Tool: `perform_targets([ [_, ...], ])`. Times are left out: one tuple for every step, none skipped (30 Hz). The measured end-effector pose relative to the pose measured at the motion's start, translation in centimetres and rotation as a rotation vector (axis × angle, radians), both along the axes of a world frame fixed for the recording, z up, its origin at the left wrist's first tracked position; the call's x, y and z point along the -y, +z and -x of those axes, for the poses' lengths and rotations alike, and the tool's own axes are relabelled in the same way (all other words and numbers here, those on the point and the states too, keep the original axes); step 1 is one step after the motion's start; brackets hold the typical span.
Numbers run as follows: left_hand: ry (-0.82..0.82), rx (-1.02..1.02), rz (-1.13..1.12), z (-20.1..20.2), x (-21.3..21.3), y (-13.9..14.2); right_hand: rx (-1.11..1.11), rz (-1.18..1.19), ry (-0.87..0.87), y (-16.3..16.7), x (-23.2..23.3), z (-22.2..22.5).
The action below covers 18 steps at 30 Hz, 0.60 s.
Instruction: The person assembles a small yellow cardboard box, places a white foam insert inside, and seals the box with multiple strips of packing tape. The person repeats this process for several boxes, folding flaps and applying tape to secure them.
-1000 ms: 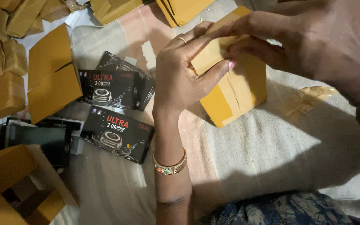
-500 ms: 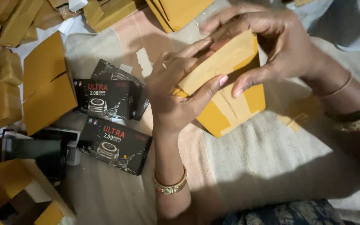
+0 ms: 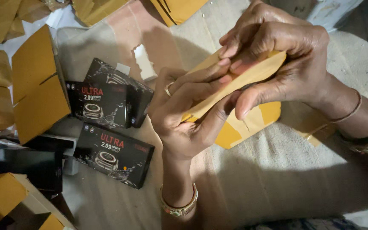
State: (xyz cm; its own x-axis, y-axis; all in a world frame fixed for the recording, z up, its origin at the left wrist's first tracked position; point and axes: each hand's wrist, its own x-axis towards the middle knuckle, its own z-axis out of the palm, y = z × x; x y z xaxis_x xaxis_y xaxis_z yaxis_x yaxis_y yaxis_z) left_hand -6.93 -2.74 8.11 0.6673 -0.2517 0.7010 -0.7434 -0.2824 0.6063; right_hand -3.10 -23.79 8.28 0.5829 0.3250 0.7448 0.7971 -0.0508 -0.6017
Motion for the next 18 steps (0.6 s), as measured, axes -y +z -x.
perform_targets([
  [0.004,0.006,0.003,0.0,0.1,0.1,0.025,0.006,-0.007,0.0,0.0,0.0],
  [0.008,0.003,0.02,0.0,0.3,0.1,0.049,0.012,-0.014,0.0,0.0,0.0],
  [0.014,-0.002,0.037,0.1,0.4,0.2,0.036,0.012,-0.008,0.0,0.0,0.0],
  [0.019,-0.006,0.054,0.1,0.5,0.3,0.02,0.013,-0.006,0.0,0.1,0.0],
  [0.034,-0.012,0.071,0.2,0.7,0.3,0.001,0.014,-0.004,-0.1,0.1,0.0],
  [0.047,-0.02,0.078,0.3,0.7,0.3,-0.002,0.03,-0.017,-0.2,0.2,0.0],
  [0.059,-0.027,0.086,0.4,0.8,0.4,-0.004,0.044,-0.033,-0.3,0.3,0.0],
  [0.071,-0.032,0.084,0.6,0.9,0.5,-0.004,0.057,-0.047,-0.4,0.3,0.0],
  [0.088,-0.018,0.077,0.5,0.9,0.6,-0.014,0.06,-0.045,-0.5,0.4,0.1],
  [0.106,-0.004,0.069,0.4,1.0,0.7,-0.019,0.065,-0.043,-0.5,0.4,0.1],
  [0.128,0.024,0.055,0.3,0.9,0.8,-0.027,0.069,-0.04,-0.6,0.4,0.3],
  [0.148,0.046,0.04,0.4,0.9,0.9,-0.084,0.031,-0.012,-0.7,0.4,0.4],
  [0.15,0.031,0.055,0.5,1.0,1.0,-0.141,-0.008,0.013,-0.9,0.3,0.6],
  [0.155,0.017,0.071,0.5,1.0,1.0,-0.18,-0.053,0.032,-1.1,0.1,0.7],
  [0.147,0.005,0.111,0.5,1.1,0.9,-0.218,-0.1,0.05,-1.3,0.0,0.8],
  [0.14,-0.006,0.151,0.6,1.2,0.7,-0.241,-0.153,0.063,-1.5,-0.1,0.8],
  [0.122,-0.016,0.214,0.5,1.4,0.4,-0.259,-0.184,0.08,-1.7,-0.2,0.8],
  [0.101,-0.021,0.278,0.3,1.6,0.0,-0.276,-0.215,0.098,-2.0,-0.2,0.8],
])
